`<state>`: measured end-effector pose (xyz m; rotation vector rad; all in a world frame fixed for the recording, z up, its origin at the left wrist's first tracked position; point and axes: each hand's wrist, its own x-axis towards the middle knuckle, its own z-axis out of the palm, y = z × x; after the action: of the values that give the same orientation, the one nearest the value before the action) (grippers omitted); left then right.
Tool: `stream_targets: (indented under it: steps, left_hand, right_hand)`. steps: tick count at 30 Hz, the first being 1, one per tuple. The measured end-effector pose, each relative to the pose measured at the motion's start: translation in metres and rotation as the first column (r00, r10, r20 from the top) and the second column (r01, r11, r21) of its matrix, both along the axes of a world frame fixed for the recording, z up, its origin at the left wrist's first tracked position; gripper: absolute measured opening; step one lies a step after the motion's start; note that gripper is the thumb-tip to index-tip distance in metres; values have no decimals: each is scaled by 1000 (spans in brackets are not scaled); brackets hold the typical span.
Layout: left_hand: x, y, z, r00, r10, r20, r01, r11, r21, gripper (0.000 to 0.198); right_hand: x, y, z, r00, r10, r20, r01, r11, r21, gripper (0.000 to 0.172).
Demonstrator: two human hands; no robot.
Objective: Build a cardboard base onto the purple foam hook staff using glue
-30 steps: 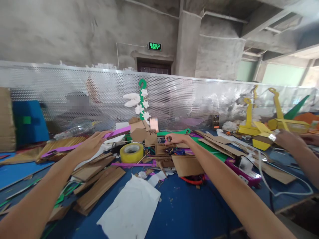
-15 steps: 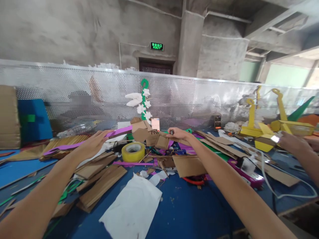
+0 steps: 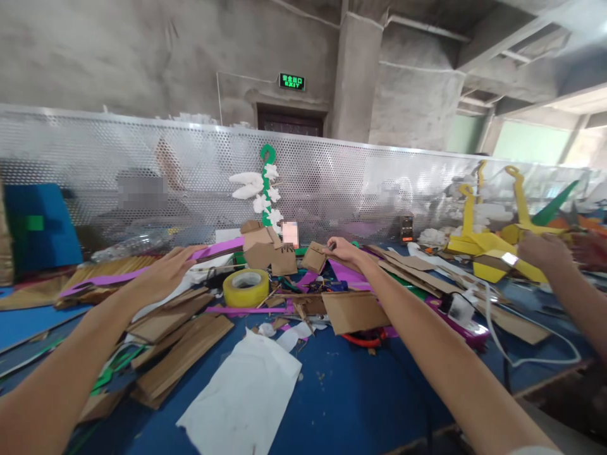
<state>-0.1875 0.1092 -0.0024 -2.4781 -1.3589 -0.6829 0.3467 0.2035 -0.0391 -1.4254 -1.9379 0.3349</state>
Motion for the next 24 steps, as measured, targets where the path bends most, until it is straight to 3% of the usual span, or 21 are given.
stream_targets:
  steps: [12,24]
  left_hand:
    - [-1,-1,1,998,57,-10,-57,998,7,64]
    - [1,0,2,998,63,-14,-63,998,-13,62]
  right_hand:
    - [-18,-4,6,989,-3,150,19,994,-103,27]
    - [-12,-12,-10,925,47,377,85,942,-324,36]
